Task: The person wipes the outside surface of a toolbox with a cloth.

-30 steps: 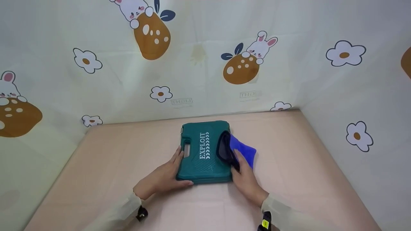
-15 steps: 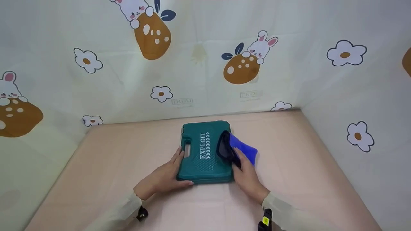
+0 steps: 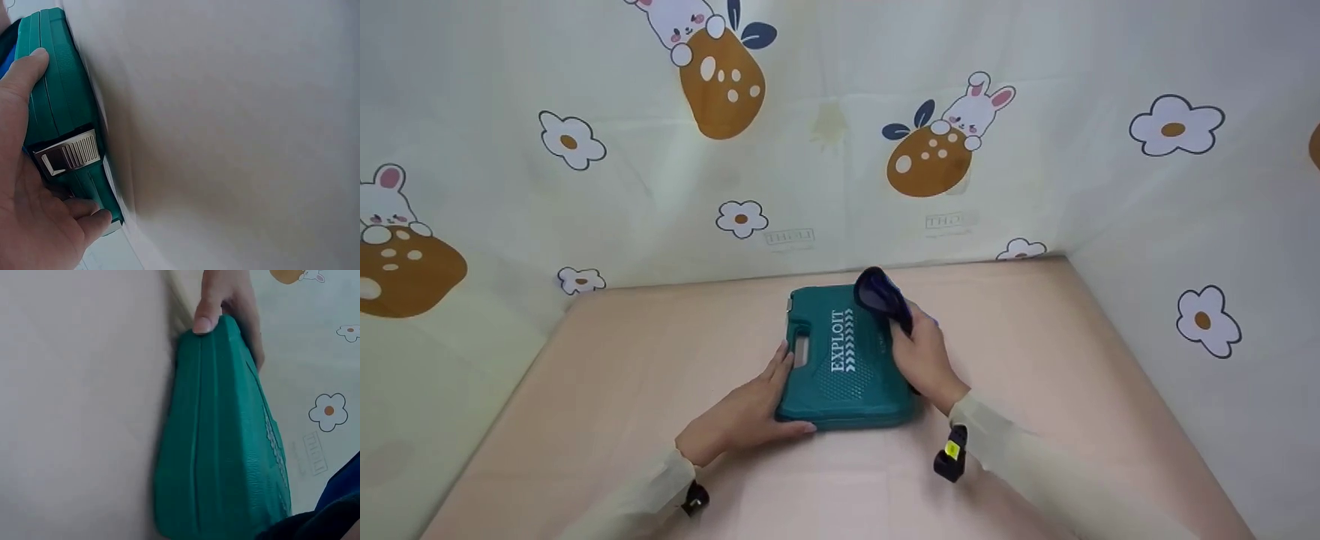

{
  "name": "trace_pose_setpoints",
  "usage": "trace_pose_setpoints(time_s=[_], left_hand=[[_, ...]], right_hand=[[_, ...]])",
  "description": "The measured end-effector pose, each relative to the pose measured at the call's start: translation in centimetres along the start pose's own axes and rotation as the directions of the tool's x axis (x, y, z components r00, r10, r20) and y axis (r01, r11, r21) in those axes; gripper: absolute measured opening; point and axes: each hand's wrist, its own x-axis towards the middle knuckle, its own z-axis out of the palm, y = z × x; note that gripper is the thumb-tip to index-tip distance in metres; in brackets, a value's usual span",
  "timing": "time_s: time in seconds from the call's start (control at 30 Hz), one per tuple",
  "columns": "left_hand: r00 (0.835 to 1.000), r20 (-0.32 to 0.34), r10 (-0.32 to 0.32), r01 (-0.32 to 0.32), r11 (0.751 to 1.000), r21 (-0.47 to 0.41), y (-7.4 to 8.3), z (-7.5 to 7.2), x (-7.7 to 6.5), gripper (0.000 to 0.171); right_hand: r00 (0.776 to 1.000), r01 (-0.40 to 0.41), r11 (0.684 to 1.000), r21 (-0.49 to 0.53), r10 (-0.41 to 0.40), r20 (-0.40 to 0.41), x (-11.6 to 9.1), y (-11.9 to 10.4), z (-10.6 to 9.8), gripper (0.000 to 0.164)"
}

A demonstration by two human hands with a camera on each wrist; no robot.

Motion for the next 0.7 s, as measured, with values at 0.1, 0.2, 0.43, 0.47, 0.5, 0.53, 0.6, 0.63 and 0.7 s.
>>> trace_pose_setpoints(time_s=[0.1,0.2,0.43,0.47,0.5,0.53,0.6,0.63,0.7], left_hand=[[1.000,0.001,0.000,0.000,1.000,0.006,0.1,0.1,-0.1,0.134],[1.000,-0.002,0.010,-0.010,1.000,0.029,0.1,0.1,-0.2,0.133],[1.000,-0.007,0.028,-0.028,0.998,0.053,0.1,0.0,-0.3,0.132],[1.000,-0.005,0.029,-0.028,0.998,0.049,0.1,0.0,-0.3,0.132],[1.000,-0.004,0.031,-0.030,0.998,0.046,0.1,0.0,-0.3,0.132],[1.000,-0.005,0.031,-0.031,0.999,0.043,0.0,0.1,-0.3,0.132],[0.999,-0.006,0.038,-0.038,0.998,0.043,0.0,0.1,-0.2,0.131],[0.999,-0.007,0.044,-0.044,0.998,0.043,0.0,0.1,-0.2,0.131],[0.998,-0.004,0.058,-0.058,0.997,0.047,0.0,0.1,-0.1,0.129]], right_hand=[[0.998,0.070,0.997,-0.033,-0.070,0.005,1.6,-0.4,0.6,0.025],[0.992,0.126,0.990,-0.063,-0.124,0.034,3.1,-0.6,1.5,0.035],[0.967,0.233,0.942,-0.241,-0.199,0.157,6.1,-1.1,4.0,0.051],[0.961,0.248,0.929,-0.274,-0.202,0.187,6.4,-1.2,4.3,0.052],[0.953,0.269,0.912,-0.310,-0.205,0.223,6.6,-1.2,4.6,0.054],[0.942,0.289,0.894,-0.343,-0.203,0.266,6.8,-1.3,4.8,0.055],[0.910,0.326,0.863,-0.385,-0.176,0.377,7.1,-1.6,5.3,0.056],[0.888,0.341,0.850,-0.401,-0.152,0.434,7.2,-1.7,5.5,0.057],[0.837,0.374,0.820,-0.433,-0.098,0.538,7.3,-2.0,5.7,0.058]])
